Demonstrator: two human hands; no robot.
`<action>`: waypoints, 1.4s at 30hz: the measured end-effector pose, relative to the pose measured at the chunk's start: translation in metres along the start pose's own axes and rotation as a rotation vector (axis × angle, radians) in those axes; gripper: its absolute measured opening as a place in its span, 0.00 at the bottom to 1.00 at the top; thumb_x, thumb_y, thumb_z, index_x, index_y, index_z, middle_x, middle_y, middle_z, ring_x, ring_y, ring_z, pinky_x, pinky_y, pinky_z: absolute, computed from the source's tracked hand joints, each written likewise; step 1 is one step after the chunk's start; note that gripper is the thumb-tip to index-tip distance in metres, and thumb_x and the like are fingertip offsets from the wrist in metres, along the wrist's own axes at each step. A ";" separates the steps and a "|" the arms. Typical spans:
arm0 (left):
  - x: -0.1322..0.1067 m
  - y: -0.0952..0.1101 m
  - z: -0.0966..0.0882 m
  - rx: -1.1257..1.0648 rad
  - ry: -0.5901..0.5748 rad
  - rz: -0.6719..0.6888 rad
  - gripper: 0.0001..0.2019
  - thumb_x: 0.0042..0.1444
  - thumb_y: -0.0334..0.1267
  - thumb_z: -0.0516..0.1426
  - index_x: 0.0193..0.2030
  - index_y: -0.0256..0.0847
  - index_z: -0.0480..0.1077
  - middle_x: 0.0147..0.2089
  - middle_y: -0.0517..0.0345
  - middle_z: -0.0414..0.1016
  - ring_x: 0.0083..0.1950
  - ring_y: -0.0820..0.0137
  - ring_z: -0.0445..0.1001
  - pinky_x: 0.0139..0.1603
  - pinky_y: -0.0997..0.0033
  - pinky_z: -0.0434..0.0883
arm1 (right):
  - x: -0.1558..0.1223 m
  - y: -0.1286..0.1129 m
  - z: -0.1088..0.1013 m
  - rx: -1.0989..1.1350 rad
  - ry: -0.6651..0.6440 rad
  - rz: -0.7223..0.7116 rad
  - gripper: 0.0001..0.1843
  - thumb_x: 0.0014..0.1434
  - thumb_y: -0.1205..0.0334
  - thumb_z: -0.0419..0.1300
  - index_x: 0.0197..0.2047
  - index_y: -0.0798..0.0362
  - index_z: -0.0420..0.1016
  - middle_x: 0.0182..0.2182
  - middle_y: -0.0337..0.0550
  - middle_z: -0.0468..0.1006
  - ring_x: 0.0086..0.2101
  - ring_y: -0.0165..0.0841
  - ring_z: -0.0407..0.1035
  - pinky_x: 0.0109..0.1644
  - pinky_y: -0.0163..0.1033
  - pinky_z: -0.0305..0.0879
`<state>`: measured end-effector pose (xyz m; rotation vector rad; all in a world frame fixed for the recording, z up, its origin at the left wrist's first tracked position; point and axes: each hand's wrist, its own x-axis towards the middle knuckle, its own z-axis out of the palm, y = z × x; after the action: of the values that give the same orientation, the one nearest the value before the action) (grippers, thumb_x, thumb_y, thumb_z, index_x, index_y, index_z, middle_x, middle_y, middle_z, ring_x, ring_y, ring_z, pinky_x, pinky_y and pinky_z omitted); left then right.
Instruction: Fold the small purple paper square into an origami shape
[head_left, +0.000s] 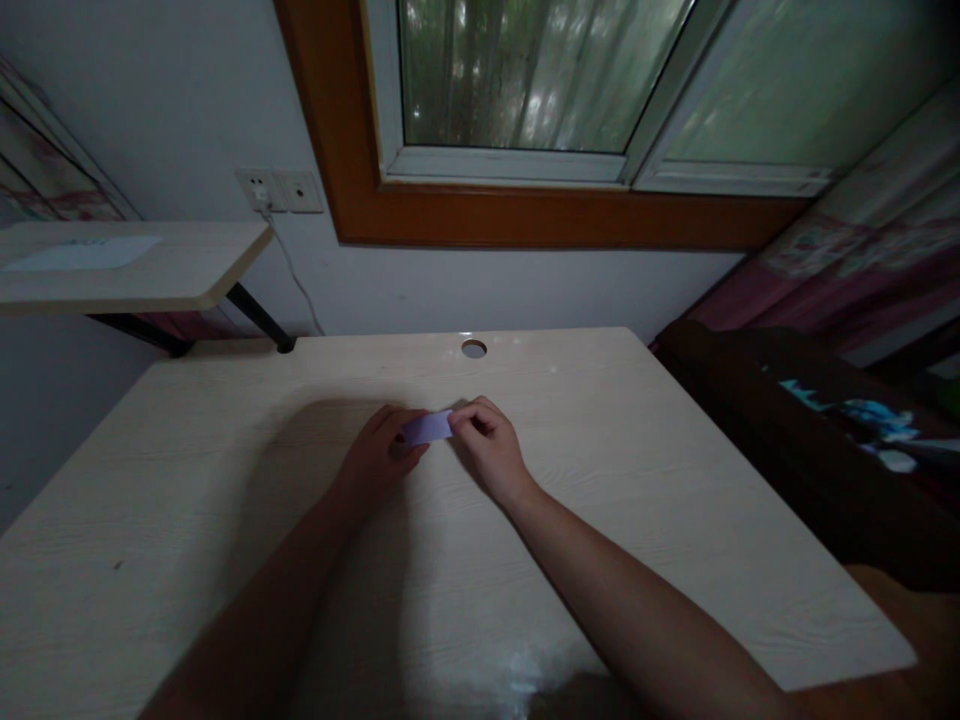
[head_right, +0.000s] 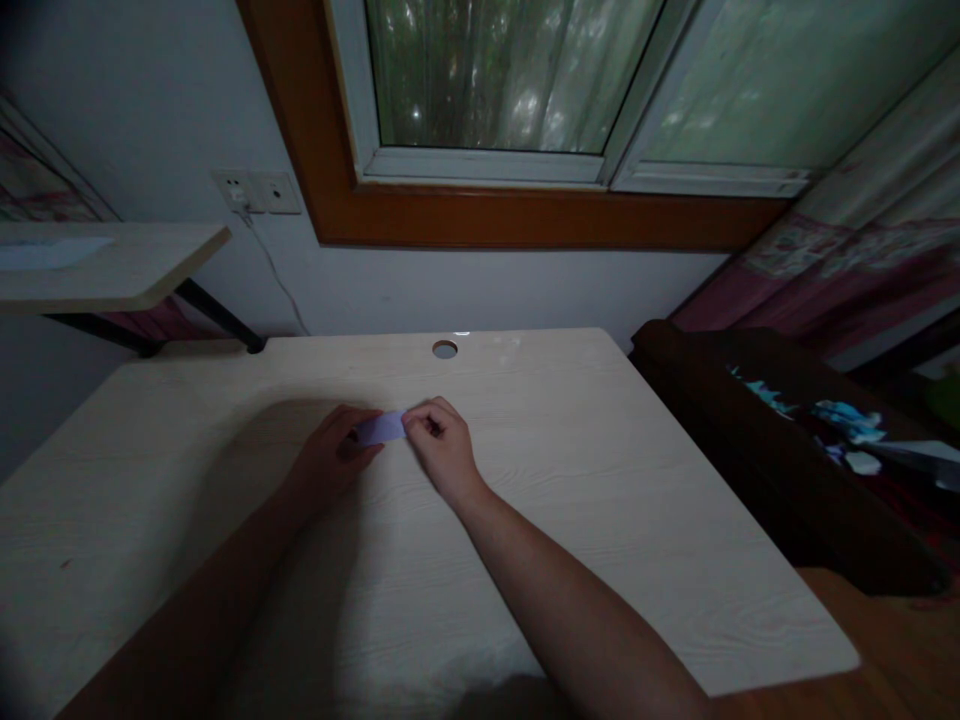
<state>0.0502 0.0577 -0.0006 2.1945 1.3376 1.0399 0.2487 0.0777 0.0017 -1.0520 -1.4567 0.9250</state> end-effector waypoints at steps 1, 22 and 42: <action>0.000 0.000 0.000 -0.001 -0.003 -0.003 0.17 0.60 0.37 0.59 0.56 0.44 0.68 0.48 0.53 0.71 0.44 0.67 0.72 0.46 0.64 0.74 | 0.000 0.001 0.000 -0.003 0.000 -0.003 0.07 0.58 0.63 0.62 0.29 0.50 0.79 0.29 0.38 0.71 0.32 0.32 0.67 0.38 0.38 0.60; 0.000 0.001 -0.001 -0.002 -0.012 -0.070 0.18 0.59 0.46 0.60 0.54 0.44 0.69 0.48 0.53 0.75 0.46 0.65 0.74 0.46 0.63 0.73 | -0.002 0.001 0.000 -0.042 -0.028 -0.042 0.08 0.60 0.60 0.61 0.30 0.50 0.77 0.29 0.39 0.71 0.32 0.32 0.67 0.37 0.38 0.61; 0.001 0.004 -0.002 -0.038 -0.037 -0.129 0.20 0.58 0.50 0.60 0.53 0.43 0.70 0.46 0.54 0.76 0.45 0.65 0.75 0.44 0.65 0.73 | -0.003 -0.001 0.001 -0.082 -0.040 -0.064 0.08 0.61 0.60 0.61 0.30 0.50 0.77 0.28 0.38 0.70 0.32 0.32 0.66 0.36 0.37 0.61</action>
<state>0.0514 0.0563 0.0042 2.0607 1.4106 0.9645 0.2478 0.0741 0.0014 -1.0459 -1.5634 0.8514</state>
